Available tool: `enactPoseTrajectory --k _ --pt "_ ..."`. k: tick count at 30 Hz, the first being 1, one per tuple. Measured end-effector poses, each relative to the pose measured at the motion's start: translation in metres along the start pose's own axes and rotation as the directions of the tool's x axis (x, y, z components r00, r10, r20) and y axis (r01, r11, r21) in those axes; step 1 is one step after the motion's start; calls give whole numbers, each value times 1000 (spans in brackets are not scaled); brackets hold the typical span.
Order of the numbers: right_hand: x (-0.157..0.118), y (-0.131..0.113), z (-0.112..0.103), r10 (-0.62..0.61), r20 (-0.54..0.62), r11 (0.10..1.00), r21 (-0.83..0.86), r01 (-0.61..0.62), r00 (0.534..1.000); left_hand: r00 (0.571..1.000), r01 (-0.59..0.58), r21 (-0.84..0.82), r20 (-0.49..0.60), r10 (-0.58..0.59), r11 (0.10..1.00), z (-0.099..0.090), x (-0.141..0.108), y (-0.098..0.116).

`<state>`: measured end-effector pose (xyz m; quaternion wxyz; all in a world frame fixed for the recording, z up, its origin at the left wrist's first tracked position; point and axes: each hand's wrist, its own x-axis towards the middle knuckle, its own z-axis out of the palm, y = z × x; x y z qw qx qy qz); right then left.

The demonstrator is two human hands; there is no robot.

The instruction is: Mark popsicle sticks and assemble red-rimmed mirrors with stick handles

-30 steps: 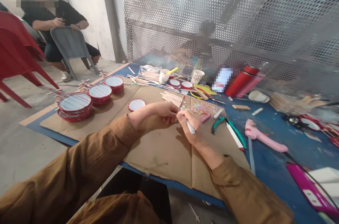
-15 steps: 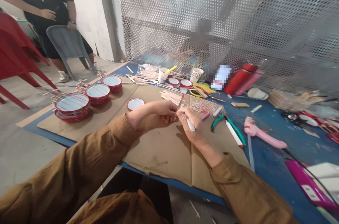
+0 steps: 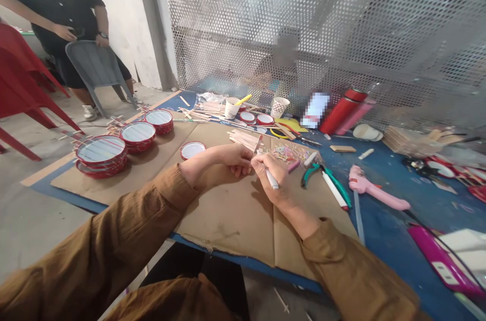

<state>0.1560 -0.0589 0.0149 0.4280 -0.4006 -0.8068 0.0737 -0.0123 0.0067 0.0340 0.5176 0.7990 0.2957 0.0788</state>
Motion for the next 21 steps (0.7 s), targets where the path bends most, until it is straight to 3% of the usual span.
enactPoseTrajectory --k 21 --pt "2 -5 -2 -1 21 999 -46 2 1000 1000 15 17 10 -15 1000 0 2 -1"
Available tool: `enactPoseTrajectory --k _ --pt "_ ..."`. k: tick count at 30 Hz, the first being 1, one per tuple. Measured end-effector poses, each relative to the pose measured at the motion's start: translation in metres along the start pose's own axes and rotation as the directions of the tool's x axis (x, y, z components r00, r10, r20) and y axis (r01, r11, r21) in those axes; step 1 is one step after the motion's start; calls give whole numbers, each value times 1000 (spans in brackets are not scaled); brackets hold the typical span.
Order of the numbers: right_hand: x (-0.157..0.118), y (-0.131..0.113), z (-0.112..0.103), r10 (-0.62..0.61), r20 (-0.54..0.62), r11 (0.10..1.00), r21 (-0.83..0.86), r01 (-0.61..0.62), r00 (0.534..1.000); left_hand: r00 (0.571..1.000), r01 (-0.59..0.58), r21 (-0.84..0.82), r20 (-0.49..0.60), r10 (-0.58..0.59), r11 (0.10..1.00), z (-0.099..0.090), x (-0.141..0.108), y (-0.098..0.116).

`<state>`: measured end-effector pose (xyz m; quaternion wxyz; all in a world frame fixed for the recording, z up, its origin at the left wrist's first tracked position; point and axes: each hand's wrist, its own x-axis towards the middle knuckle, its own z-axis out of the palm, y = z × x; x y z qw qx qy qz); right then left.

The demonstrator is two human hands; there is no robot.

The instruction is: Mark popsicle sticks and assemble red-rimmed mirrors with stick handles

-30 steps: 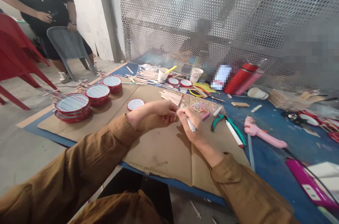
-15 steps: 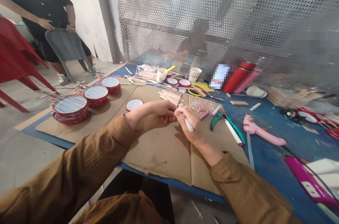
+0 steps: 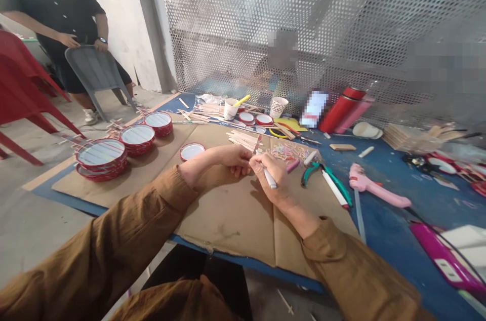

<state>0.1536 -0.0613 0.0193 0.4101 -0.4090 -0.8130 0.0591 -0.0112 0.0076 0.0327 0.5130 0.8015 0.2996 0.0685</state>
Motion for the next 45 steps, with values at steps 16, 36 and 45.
enactPoseTrajectory --k 16,36,45 --pt "2 -9 -4 5 11 1000 2 -5 1000 1000 17 22 -5 -17 1000 0 4 -1" --pt "1 -6 -2 10 1 1000 -11 -10 1000 999 44 45 2 -44 998 1 6 -1" --pt "0 -5 -1 29 -3 999 -25 -29 1000 999 52 35 5 -53 998 0 7 -3"
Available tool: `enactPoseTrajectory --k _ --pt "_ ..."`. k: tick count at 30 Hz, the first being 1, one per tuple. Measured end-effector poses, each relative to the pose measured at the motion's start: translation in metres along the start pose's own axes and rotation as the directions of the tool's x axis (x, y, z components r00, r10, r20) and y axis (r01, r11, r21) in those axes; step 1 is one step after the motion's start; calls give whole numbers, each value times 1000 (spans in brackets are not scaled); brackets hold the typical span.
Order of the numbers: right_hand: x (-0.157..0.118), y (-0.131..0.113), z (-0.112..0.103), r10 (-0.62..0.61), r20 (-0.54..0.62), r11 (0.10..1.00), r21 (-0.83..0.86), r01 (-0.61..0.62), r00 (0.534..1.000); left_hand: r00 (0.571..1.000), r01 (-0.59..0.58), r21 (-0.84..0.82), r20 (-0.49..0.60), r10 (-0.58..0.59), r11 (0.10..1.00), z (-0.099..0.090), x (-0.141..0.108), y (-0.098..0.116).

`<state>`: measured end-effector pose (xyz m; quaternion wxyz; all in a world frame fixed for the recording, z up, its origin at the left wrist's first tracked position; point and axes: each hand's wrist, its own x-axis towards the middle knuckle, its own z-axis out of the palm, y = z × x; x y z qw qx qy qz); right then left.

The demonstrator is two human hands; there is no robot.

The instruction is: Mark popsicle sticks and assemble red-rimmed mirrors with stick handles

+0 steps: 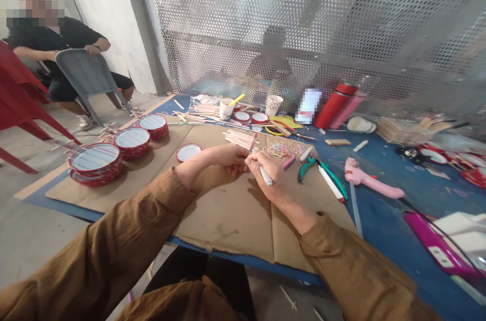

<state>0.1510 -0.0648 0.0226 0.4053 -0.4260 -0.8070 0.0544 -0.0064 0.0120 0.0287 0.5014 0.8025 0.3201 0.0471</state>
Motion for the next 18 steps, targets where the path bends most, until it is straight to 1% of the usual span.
enactPoseTrajectory --k 3,6,8,12,15,18 --pt "0 -3 -2 -9 3 1000 -14 9 1000 1000 -21 -13 -11 21 1000 0 -1 0" --pt "0 -3 -2 -14 31 1000 -20 15 999 999 -37 -17 -26 36 999 -1 -4 1" --pt "0 -1 -2 -13 48 1000 -23 15 999 999 -41 -18 -32 41 999 -1 -5 1" --pt "-1 4 0 -35 40 999 -36 37 999 998 -54 -24 -18 53 998 -2 -4 1" --pt "-2 5 1 -14 -5 1000 -14 14 1000 999 -27 -3 -17 27 1000 -1 -3 2" --pt "-3 3 2 85 -94 996 41 -81 992 1000 -8 -6 -25 8 1000 0 -2 2"
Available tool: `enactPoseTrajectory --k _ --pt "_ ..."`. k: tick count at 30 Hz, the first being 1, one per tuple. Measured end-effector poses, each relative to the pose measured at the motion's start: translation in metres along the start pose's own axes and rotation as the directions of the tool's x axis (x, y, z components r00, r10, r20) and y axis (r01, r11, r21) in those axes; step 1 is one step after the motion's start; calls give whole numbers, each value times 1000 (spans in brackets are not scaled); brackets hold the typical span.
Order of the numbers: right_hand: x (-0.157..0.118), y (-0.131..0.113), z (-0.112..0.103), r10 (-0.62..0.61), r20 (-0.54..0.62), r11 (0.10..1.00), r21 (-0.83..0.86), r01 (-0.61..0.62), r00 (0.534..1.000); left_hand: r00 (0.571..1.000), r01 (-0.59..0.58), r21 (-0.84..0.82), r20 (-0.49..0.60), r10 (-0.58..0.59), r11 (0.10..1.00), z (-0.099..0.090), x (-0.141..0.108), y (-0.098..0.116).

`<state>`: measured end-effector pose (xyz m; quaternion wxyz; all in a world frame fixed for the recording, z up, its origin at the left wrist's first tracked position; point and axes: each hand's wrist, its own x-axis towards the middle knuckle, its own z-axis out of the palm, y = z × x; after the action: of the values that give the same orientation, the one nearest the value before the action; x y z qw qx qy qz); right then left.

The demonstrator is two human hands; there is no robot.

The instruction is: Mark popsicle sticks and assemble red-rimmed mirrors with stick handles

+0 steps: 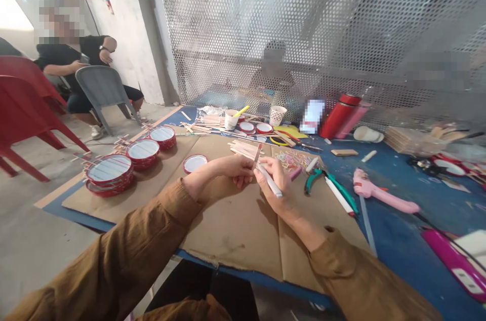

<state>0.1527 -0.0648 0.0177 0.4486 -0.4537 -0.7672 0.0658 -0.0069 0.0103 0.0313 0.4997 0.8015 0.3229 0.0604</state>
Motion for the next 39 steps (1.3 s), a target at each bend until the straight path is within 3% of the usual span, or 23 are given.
enactPoseTrajectory --k 3,6,11,16,21,26,34,39 --pt "-1 0 1 65 -73 996 62 -61 995 1000 11 -36 4 -11 999 0 -1 0" --pt "-1 3 1 55 -103 997 67 -49 993 1000 7 -29 -1 -7 1000 0 -1 0" --pt "-1 8 -1 -35 -74 999 28 37 997 1000 13 -33 -8 -13 999 0 0 -3" --pt "0 4 -6 -50 -26 998 21 51 998 1000 -1 -48 -3 1 999 1 1 -4" --pt "-1 1 -5 50 8 996 75 -50 999 1000 -11 -43 -13 10 999 0 2 -6" --pt "-4 6 -2 141 -29 982 130 -137 990 1000 -14 -51 -24 13 999 0 0 -5" --pt "-2 6 -2 -76 -106 996 -45 71 991 997 -64 -76 -51 60 995 1 -3 -7" --pt "-2 6 -4 -99 -83 993 -72 93 992 999 -24 -44 -29 23 999 0 -4 -1"
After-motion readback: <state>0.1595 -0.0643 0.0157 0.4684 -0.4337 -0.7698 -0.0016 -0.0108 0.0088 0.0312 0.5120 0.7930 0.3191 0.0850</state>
